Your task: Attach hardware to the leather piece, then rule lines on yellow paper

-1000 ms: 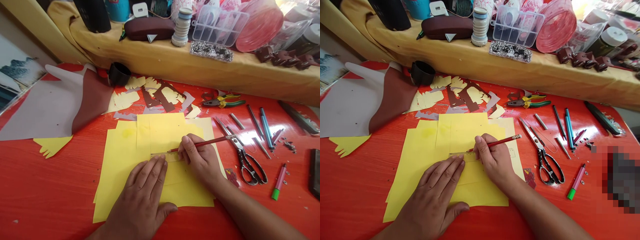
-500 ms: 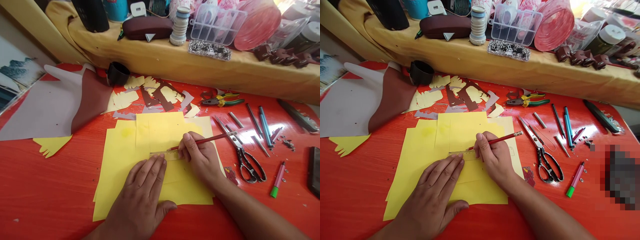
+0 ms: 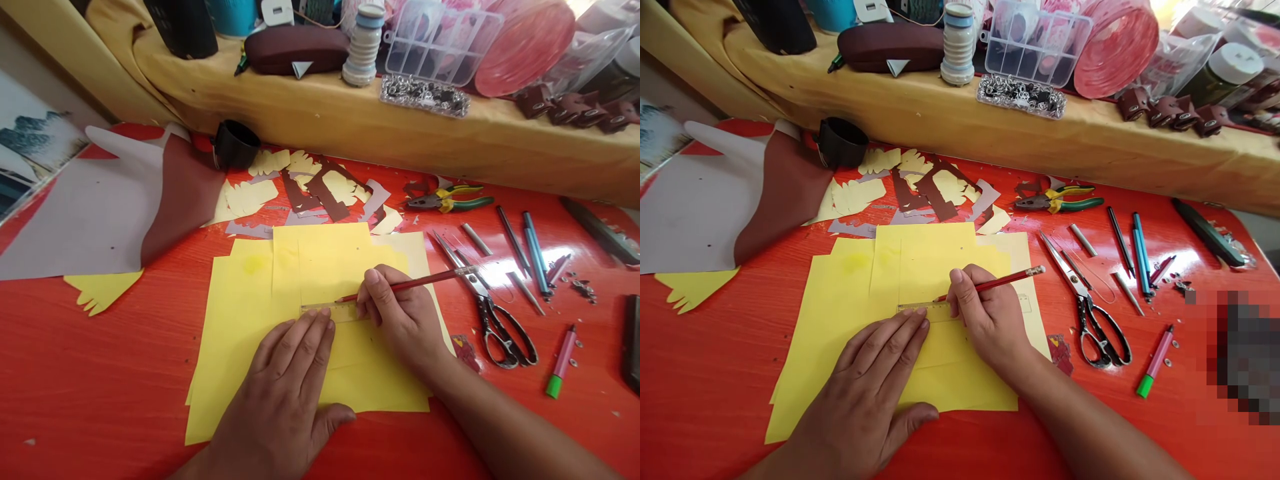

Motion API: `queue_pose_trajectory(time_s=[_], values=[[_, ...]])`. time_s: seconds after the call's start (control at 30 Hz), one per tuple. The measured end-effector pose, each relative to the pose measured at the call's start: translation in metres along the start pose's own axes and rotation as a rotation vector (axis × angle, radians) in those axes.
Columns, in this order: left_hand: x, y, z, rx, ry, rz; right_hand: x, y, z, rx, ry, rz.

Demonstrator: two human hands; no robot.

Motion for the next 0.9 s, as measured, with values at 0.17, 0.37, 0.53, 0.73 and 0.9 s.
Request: queue_pose_trajectory(time_s=[0.17, 0.37, 0.53, 0.73, 0.9], values=[[0.0003, 0.0002, -0.0005, -0.002, -0.004, 0.005, -0.0005, 0.0000, 0.0005, 0.009, -0.013, -0.033], [0.0001, 0.0008, -0.0017, -0.011, -0.008, 0.014, -0.0001, -0.0008, 0.0003, 0.002, 0.008, 0.014], [-0.0001, 0.0011, -0.0018, -0.007, -0.003, 0.005, 0.0005, -0.0005, -0.0002, 0.005, 0.007, 0.018], [-0.0003, 0.0009, -0.0021, -0.008, -0.010, 0.013, -0.0004, -0.0002, -0.0002, 0.006, 0.007, -0.001], [0.0000, 0.0015, -0.0024, -0.008, -0.011, 0.013, -0.0013, -0.0004, 0.0002, 0.010, -0.004, -0.022]])
Point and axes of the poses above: each hand's wrist, its own z-axis towards the middle knuckle, its own y-axis out of the palm, x = y × z, the point moved 1 cm from there along z, towards the middle knuckle, and after that the axes turned 15 degrees about -z, right-handed, at the moved point
